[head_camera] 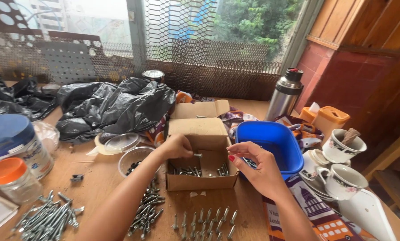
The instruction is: The person sorts metal fasteners by picking them from a cardboard box and placing them into piles on the table. They also place some fasteners into a small clear container and a blue plastic bin. The hands handle the fasteners one at a time throughout the clip.
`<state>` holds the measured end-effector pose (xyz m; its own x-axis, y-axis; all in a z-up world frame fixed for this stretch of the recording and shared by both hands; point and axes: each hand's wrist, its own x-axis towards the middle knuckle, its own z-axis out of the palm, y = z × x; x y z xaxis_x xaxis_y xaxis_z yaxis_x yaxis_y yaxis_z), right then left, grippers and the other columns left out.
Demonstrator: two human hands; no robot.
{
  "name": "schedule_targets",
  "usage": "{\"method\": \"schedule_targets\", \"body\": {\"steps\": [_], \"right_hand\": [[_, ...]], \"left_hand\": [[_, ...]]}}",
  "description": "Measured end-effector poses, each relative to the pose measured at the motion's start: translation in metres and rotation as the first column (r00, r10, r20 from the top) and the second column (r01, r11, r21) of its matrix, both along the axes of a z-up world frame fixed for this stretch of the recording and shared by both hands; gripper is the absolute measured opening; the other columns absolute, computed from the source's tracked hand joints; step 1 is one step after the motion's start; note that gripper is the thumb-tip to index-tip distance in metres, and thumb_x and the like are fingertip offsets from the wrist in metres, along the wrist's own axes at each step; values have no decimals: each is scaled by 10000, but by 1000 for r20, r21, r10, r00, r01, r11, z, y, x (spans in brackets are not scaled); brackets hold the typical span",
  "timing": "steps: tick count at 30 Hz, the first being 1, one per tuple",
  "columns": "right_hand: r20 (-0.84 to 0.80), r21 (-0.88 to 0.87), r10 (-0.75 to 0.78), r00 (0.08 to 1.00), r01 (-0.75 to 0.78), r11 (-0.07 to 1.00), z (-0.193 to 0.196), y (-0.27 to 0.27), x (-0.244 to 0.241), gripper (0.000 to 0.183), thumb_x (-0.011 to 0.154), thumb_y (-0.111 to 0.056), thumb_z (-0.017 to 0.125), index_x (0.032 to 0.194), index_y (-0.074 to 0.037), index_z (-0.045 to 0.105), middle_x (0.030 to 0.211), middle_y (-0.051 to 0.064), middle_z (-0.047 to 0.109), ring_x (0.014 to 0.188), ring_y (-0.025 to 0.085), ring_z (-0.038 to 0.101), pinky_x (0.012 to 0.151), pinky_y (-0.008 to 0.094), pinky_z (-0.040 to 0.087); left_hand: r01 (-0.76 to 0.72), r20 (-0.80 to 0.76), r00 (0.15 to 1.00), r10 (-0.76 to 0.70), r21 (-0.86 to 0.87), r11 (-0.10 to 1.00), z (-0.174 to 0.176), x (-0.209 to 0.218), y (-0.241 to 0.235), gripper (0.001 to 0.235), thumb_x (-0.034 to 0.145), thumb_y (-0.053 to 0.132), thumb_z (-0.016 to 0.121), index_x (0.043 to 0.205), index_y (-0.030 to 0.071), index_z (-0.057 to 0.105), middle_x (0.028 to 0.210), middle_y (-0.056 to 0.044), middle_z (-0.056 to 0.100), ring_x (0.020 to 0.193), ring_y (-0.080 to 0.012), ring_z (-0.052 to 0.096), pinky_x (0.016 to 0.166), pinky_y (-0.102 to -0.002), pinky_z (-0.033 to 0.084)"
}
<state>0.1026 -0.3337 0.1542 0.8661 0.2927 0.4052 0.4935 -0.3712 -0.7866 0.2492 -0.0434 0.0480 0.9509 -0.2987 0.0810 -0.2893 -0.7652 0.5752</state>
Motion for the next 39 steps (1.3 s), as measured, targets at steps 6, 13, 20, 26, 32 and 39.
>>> {"method": "schedule_targets", "body": {"steps": [6,13,20,26,32,39], "right_hand": [[-23,-73,28,999,-30,997,-7,17,-6,237,888,-260,717,1082,-145,789,1063,-4,821,1009,124,772,941,275,594],[-2,-140,62,998,-62,988,-20,37,-11,215,864,-237,752,1045,-135,809,1024,-5,845,948,108,804,882,247,605],[-74,-206,28,997,-43,978,-25,45,-15,246,866,-253,748,1084,-152,803,1071,-4,845,991,125,809,898,275,621],[-52,-211,30,998,-40,977,-28,40,-10,233,875,-201,735,1095,-152,791,1089,-3,837,990,129,812,898,273,613],[-23,-211,40,999,-43,976,-29,37,-7,263,885,-174,738,1141,-132,779,1069,90,819,1014,249,798,952,370,609],[12,-189,39,999,-36,981,-28,34,11,276,897,-156,754,1158,-70,771,1033,188,791,1045,350,768,966,445,591]], "left_hand": [[-63,-130,991,-14,-569,820,50,-91,9,104,845,69,810,884,-28,806,765,-146,797,721,-190,805,626,-245,667],[-196,-39,963,268,-783,591,48,-176,37,174,765,49,870,932,57,824,842,-103,837,732,-112,763,689,-191,574],[-308,13,891,453,-716,626,8,-209,70,207,833,5,793,1013,98,835,1000,-101,851,880,-152,803,788,-216,665],[-413,252,859,445,-171,894,-28,-208,85,180,893,186,750,1051,216,831,1067,-10,799,905,-170,746,871,-327,613],[-487,225,854,469,26,873,-49,-201,89,144,887,277,733,1001,289,820,1011,54,773,963,-270,704,806,-401,591],[-471,219,831,511,-210,857,-39,-207,87,145,861,300,748,978,250,815,895,32,798,922,-212,771,815,-387,592]]}}
